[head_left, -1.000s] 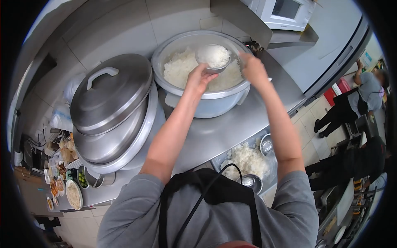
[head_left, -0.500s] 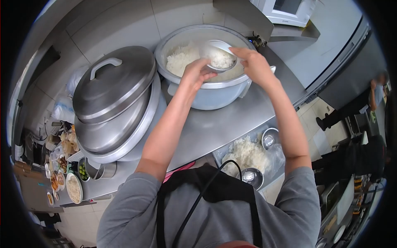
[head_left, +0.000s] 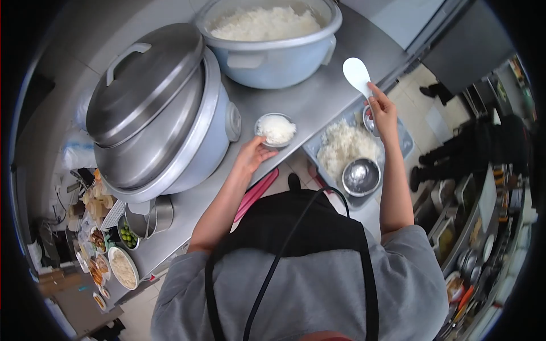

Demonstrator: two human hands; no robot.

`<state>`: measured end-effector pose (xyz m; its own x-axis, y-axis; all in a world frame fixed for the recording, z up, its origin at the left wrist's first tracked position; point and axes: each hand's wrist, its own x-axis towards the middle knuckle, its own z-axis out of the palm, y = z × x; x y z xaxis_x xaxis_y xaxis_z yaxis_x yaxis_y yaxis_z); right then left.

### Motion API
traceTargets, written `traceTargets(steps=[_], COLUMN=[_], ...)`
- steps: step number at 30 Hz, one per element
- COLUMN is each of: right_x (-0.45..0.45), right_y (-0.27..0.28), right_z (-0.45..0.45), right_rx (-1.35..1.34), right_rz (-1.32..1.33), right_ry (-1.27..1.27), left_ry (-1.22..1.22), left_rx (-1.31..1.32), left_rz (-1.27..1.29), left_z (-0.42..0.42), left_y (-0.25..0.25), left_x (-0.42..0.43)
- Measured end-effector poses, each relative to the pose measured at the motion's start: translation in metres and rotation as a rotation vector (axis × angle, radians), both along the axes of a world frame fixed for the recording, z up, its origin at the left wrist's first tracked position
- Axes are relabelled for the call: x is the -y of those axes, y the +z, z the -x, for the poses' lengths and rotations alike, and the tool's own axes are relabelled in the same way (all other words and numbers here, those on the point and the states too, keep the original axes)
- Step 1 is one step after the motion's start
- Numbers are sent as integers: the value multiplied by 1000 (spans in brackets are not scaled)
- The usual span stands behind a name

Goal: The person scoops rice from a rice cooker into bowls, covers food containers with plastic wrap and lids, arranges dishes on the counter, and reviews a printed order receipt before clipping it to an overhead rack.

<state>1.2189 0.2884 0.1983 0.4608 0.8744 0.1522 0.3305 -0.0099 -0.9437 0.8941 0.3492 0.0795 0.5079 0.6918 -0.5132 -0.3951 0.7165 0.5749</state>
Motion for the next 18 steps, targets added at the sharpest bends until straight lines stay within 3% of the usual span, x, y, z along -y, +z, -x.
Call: traceTargets(steps=[5,9,12,14,15,17,18], right_x=[53,64,60,48,40,26,20], right_y=[-9,-23,-43,-75,-93,-114,-117], right_z=[21,30,45,55,67,95,108], right_rx=[-84,-31,-18,180,255,365,404], right_rz=[62,98,168,241,115,-45,-82], right_ry=[-103,-81,-71,1,61,183,244], left_ry=[169,133,129,118,138,-65,-53], left_rx=[-75,-91,-253,-575,-580,-1037,-1048], left_rz=[-65,-52,-114,-545,-543,-1231,-1223], left_z=[-8,-5,5,11,11,9,5], left_y=[-52,-50,-33,-29,-19,7,8], left_x=[12,31,46,49,48,45,41])
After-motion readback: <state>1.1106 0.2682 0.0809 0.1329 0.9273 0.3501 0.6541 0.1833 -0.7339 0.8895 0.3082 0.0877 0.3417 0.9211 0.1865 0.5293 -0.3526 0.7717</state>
